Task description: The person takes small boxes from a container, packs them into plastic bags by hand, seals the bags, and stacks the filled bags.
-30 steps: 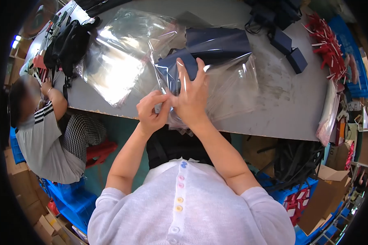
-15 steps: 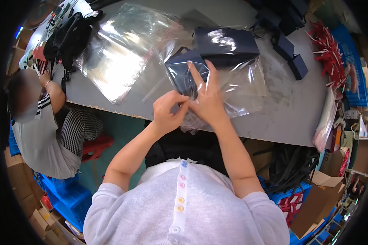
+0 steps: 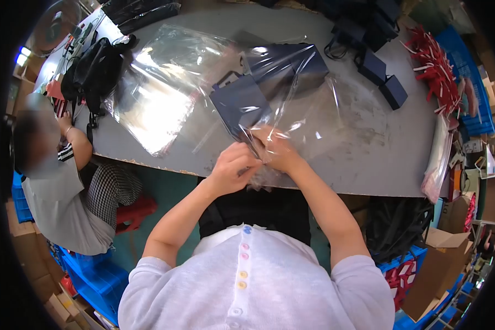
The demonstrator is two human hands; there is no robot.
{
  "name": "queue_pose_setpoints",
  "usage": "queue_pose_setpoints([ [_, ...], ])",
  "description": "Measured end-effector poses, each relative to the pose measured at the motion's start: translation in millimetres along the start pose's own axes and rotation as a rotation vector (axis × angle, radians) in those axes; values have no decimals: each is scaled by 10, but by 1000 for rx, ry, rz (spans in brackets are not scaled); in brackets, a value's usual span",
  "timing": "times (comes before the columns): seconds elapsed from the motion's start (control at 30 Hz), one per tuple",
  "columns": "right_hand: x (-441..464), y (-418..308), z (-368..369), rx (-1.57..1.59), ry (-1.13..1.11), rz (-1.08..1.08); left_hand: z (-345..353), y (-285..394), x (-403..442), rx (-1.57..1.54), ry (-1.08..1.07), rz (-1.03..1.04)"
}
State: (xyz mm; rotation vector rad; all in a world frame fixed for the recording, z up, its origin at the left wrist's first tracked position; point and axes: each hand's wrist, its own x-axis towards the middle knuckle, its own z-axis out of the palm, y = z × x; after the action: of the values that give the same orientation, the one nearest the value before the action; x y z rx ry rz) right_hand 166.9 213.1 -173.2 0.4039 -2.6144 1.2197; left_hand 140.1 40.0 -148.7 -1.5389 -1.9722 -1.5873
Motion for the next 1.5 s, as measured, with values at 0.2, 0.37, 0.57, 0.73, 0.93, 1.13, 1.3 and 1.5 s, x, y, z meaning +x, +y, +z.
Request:
queue_pose_setpoints([
  [0.2,355,34,46,-35,49,-206,-69,-2,82,-118,-4,-143],
  [0.37,706,137,194,-60,188,-299,-206,-30,222,-146,-35,-210],
  [0.57,838,83,375,-139,347,-248,-378,-114,185,18,60,-254],
  [0.73,951,489,-245,-240,347,308,-726,-176,82,122,84,-334],
  [0.93,998,801,-434,-158,356,334,-873,-142,242,262,13,-259],
  [1.13,1204,594,-637,-345,-110,646,-870,-78,358,329,-115,-200],
  [1.3,735,386,-1321,66,-730,165,-652,79,751,358,-153,-217],
  [1.5,581,1692,-2841,-267,-29,521,-7,-653,958,582,-421,-304],
])
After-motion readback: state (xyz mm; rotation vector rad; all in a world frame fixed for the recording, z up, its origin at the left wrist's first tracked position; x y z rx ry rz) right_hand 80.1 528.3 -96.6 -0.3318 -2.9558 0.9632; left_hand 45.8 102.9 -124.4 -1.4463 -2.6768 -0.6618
